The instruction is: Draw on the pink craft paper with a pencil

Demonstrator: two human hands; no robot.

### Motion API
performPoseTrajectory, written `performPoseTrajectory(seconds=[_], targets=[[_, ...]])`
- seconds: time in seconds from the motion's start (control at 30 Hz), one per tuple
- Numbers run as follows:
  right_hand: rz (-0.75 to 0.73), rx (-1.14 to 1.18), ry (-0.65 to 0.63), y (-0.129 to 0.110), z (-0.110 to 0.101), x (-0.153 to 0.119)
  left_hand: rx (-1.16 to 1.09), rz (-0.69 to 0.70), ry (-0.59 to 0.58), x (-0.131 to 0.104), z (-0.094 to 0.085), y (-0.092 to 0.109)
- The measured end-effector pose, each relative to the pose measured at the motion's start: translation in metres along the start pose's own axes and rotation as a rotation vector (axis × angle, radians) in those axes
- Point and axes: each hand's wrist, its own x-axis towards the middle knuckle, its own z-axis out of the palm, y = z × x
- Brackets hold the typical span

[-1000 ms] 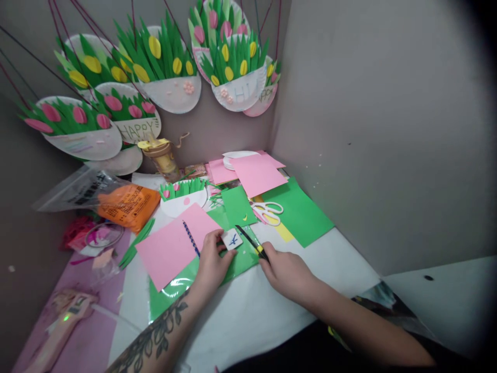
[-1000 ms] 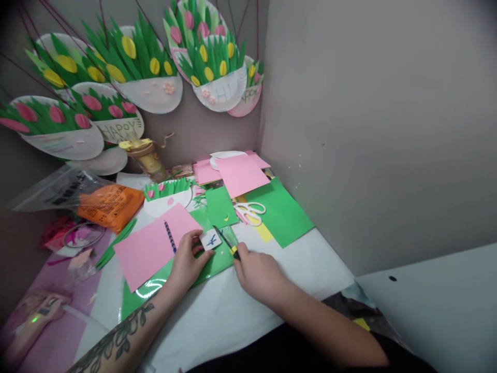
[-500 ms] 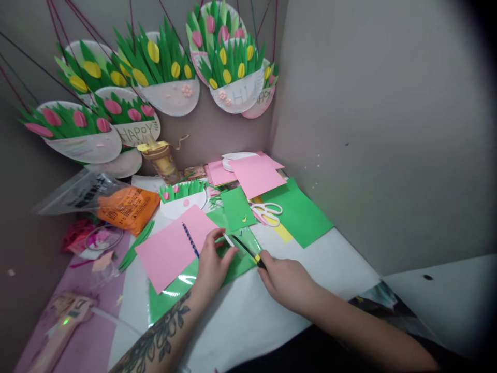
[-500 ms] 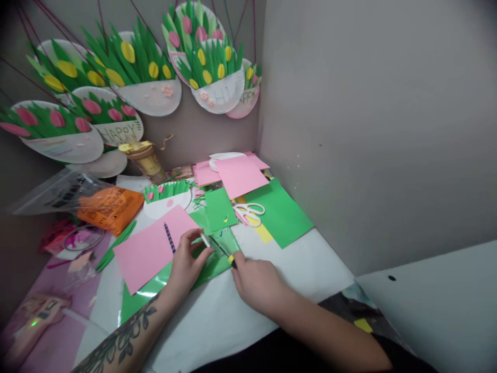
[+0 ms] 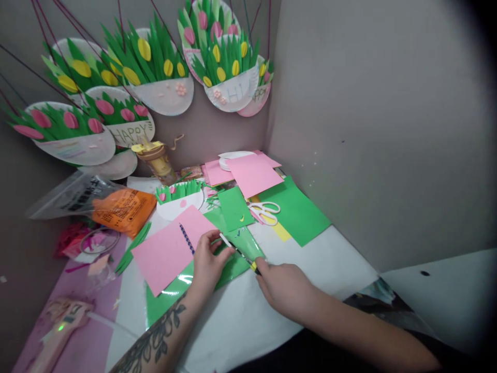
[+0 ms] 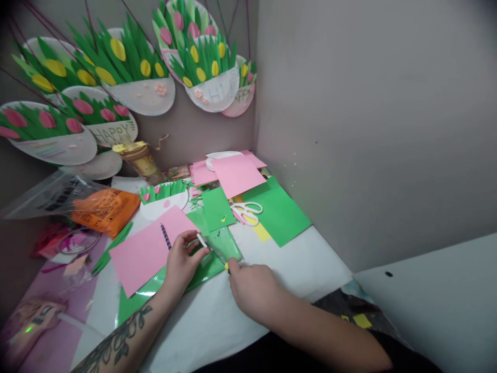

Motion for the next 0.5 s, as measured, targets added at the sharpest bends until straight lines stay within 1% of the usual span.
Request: performPoseTrajectory(seconds=[0.2,0.3,0.5], targets=[[-0.019,-0.04,-0.041,-0.004,0.0,0.005,-0.038,-0.032,0.011,0.001,0.001,0.001],[-0.023,-0.018,-0.05,-0.004,0.0,0.008,-0.042,-0.044,0.017,0.001,0.002,0.003],[-0.03,0.017,-0.047,-0.002,-0.001,0.014,-0.056,-0.068,-0.007,0.002,0.002,0.007]])
